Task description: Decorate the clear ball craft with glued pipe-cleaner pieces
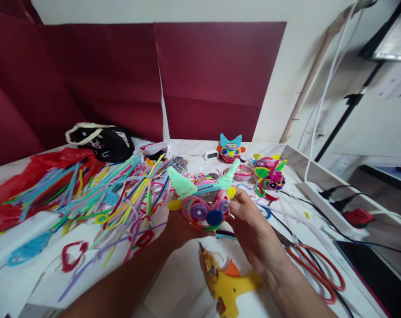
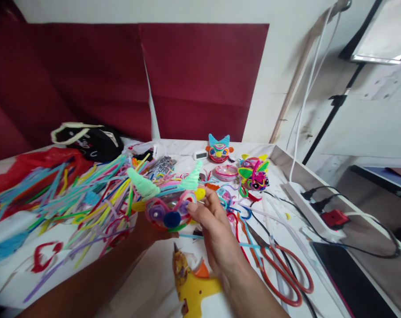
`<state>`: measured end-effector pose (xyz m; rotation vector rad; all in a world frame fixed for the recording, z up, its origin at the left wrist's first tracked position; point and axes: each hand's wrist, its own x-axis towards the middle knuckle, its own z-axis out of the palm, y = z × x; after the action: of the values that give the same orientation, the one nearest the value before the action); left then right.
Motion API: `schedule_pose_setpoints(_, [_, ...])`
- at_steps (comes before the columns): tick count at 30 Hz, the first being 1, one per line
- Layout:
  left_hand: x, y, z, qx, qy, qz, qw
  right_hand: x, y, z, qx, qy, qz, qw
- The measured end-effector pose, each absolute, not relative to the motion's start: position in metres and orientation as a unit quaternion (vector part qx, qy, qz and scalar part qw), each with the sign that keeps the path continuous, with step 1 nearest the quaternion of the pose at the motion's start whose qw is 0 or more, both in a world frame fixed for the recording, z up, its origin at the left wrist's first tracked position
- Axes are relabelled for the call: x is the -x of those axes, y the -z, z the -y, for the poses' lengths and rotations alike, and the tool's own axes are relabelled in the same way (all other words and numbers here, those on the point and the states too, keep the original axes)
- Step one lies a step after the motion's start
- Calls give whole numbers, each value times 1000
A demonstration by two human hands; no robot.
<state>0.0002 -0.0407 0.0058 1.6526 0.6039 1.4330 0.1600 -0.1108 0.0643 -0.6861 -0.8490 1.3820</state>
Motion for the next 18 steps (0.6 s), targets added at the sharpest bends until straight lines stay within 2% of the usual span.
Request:
schedule_pose_setpoints(6, [-1,-7,41,-628,-544,-197,521,-159,-63,110,271,-625,434,590])
schedule_pose_setpoints(10, [-2,-5,41,-632,-531,-182,534,-157,-57,108,270,-638,431,578])
schedule_pose_setpoints(13, [-4,-2,38,-664,-524,-177,503,-156,-55,105,279,-629,430,584])
schedule_pose_setpoints(18, [-4,5,34,-754,-491,-206,386,-154,-55,103,288,-628,408,597])
